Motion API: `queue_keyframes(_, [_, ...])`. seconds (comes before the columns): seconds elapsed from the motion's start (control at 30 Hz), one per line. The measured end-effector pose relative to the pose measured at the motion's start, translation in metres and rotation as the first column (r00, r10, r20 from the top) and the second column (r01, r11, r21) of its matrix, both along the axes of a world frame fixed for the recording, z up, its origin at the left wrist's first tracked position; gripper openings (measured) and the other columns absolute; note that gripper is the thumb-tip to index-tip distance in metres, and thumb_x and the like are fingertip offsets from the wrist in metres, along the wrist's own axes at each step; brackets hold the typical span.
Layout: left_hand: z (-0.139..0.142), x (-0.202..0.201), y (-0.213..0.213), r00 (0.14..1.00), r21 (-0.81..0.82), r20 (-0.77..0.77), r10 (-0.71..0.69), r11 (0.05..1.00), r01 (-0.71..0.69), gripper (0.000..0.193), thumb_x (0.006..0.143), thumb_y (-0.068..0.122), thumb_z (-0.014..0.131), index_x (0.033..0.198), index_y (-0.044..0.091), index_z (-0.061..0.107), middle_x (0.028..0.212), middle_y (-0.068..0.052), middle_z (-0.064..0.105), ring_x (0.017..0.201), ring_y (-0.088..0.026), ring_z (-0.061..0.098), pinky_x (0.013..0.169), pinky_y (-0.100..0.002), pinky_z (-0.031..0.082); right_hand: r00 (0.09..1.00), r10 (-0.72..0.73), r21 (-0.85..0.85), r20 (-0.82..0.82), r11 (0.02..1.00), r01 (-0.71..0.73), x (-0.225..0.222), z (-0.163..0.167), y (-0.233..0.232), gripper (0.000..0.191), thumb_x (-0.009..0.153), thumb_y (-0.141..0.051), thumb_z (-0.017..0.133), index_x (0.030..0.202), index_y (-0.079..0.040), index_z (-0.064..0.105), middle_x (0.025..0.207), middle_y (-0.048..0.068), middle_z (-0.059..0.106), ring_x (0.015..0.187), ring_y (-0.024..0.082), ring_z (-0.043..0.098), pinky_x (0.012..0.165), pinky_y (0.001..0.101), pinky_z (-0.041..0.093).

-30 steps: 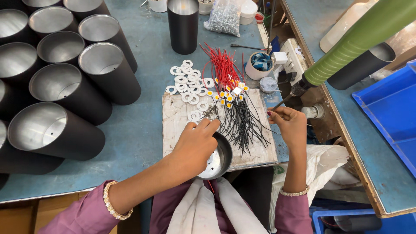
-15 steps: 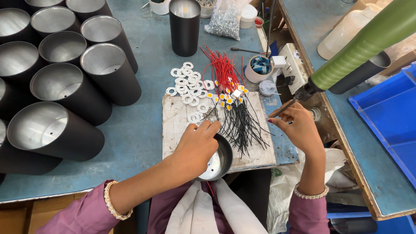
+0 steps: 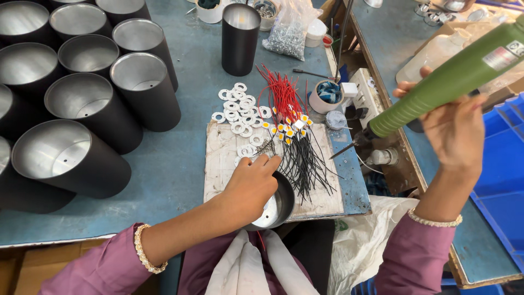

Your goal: The person assembles small electronic components inside cylindrical metal housings. They insert wires and small white plastic parts, then use a green handheld tool to secure the components. The person repeats this process for multiple housings.

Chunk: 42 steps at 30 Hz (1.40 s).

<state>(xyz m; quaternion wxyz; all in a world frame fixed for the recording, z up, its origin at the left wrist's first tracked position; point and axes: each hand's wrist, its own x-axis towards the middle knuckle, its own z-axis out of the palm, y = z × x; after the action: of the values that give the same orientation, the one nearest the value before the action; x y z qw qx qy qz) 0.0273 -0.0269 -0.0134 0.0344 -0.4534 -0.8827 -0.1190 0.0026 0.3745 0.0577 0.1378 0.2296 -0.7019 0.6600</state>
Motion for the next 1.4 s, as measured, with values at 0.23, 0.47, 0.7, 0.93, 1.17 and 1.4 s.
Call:
queue_keyframes(0.23, [0.002,0.002,0.002,1.0,0.0,0.007,0.018,1.0,-0.018,0.016,0.058,0.002,0.076,0.074,0.006,0.078,0.119,-0.012,0.057,0.112,-0.029,0.052,0.078,-0.043,0.044,0.888,0.45,-0.266,-0.095,0.848,-0.458,-0.012,0.002,-0.029,0.065,0.107,-0.066,0.043,0.12,-0.004,0.057,0.084,0.009,0.065,0.069,0.019,0.065,0.073,0.0431,0.057])
queue_keyframes(0.47, [0.009,0.004,0.002,0.997,-0.016,0.077,0.021,1.0,-0.02,0.015,0.059,0.006,0.076,0.074,0.008,0.078,0.122,-0.013,0.056,0.115,-0.031,0.051,0.081,-0.045,0.044,0.747,0.63,-0.31,-0.212,0.681,-0.663,0.063,0.002,-0.088,0.057,0.103,-0.061,0.049,0.115,-0.006,0.056,0.073,0.006,0.065,0.06,0.018,0.065,0.063,0.0424,0.059])
queue_keyframes(0.7, [0.011,0.007,0.002,0.994,0.004,0.103,0.039,0.999,-0.039,0.015,0.062,0.012,0.077,0.076,0.007,0.078,0.125,-0.013,0.054,0.117,-0.03,0.05,0.085,-0.049,0.044,0.757,0.59,-0.3,-0.282,0.695,-0.654,0.089,0.01,-0.103,0.05,0.1,-0.056,0.054,0.113,-0.008,0.053,0.072,0.007,0.065,0.06,0.021,0.064,0.062,0.0455,0.058])
queue_keyframes(0.93, [0.018,0.008,0.003,0.989,-0.041,0.143,0.04,0.999,-0.035,0.02,0.063,0.016,0.08,0.08,0.005,0.079,0.127,-0.011,0.052,0.119,-0.029,0.048,0.088,-0.048,0.044,0.819,0.544,-0.284,-0.184,0.768,-0.574,0.076,-0.01,-0.142,0.045,0.097,-0.05,0.059,0.111,-0.009,0.049,0.07,0.008,0.065,0.061,0.025,0.064,0.06,0.0486,0.057])
queue_keyframes(1.17, [0.019,0.008,0.002,0.988,-0.014,0.15,0.047,0.999,-0.045,0.017,0.066,0.017,0.079,0.079,0.006,0.079,0.125,-0.01,0.052,0.119,-0.028,0.048,0.089,-0.049,0.043,0.927,0.363,-0.323,-0.097,0.869,-0.375,0.082,-0.022,-0.157,0.056,0.087,-0.058,0.068,0.107,-0.01,0.046,0.067,0.009,0.061,0.058,0.028,0.062,0.055,0.0519,0.053])
queue_keyframes(1.4, [0.019,0.007,0.003,0.988,-0.042,0.143,0.055,0.998,-0.049,0.015,0.068,0.018,0.077,0.079,0.008,0.079,0.124,-0.009,0.051,0.12,-0.028,0.048,0.088,-0.048,0.043,0.963,0.27,-0.426,0.017,0.873,-0.238,0.085,-0.032,-0.166,0.074,0.081,-0.072,0.068,0.102,-0.006,0.043,0.067,0.017,0.055,0.054,0.032,0.055,0.05,0.053,0.049])
